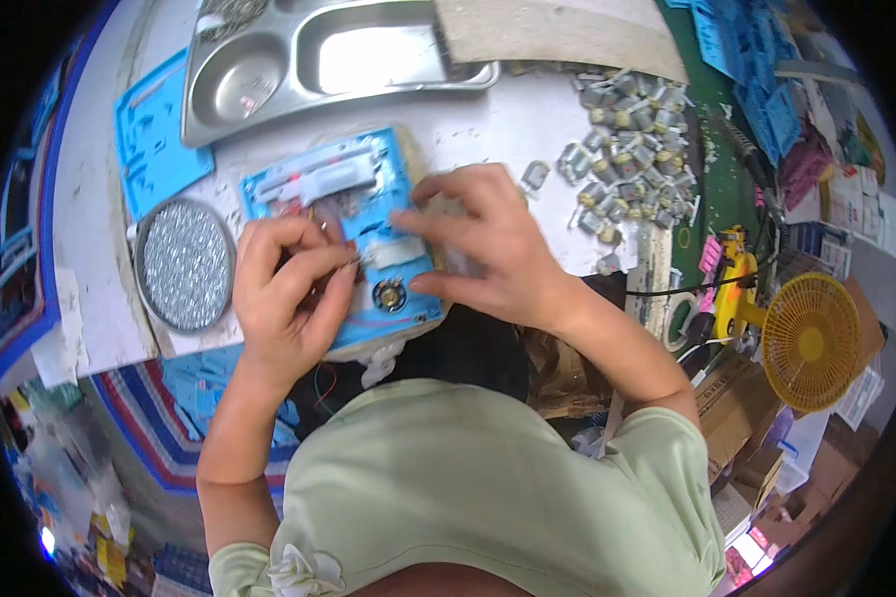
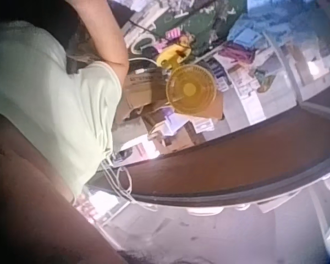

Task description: Assembling and soldering components into a small blue plastic electronic device.

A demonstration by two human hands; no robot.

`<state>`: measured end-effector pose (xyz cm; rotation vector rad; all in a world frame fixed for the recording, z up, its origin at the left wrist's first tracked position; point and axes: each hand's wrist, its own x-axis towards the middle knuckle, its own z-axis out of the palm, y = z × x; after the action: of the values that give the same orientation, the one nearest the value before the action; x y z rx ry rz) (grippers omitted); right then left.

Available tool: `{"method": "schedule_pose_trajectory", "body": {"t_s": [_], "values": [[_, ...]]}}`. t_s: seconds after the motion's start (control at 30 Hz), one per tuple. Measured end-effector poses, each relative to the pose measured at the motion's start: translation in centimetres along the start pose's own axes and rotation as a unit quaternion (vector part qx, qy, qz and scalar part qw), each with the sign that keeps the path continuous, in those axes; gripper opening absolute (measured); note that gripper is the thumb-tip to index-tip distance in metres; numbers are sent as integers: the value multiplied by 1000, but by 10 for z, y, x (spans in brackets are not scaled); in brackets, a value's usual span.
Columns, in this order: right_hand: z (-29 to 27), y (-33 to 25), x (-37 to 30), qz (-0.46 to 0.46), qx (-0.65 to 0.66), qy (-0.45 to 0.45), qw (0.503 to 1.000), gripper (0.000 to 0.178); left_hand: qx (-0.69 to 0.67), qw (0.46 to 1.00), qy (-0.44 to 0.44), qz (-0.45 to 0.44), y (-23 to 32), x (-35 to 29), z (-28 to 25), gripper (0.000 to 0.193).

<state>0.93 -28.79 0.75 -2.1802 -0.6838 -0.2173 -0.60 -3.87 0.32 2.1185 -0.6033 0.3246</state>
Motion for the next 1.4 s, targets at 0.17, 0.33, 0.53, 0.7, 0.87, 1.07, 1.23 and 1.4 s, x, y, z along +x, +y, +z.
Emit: {"method": "schedule_pose_trajectory", "body": {"t_s": [0.17,0.33,0.53,0.7,0.87,1.07,1.23,1.4], "values": [[-95,69,3,146,-364,114,913,25,-18,1000,-6,3,2,-3,-6,32],[-94,108,23,231,-542,39,807,35,4,999,-21,43,6,8,-15,30],[-87,98,23,136,-453,85,877,29,-25,999,-24,41,22,32,-25,24],[-45,12,21,55,107,126,985,31,-313,898,-189,-243,44,84,-5,21],[-44,-10,19,44,167,67,983,39,-437,778,-330,-308,32,102,-1,18],[-77,-6,6,186,286,-69,938,18,-232,864,-424,-142,35,123,2,23],[-71,3,-19,277,554,8,785,17,-125,930,-345,-5,2,215,53,32],[-60,8,-26,275,648,56,708,35,137,980,-143,26,-29,278,148,30]]}}
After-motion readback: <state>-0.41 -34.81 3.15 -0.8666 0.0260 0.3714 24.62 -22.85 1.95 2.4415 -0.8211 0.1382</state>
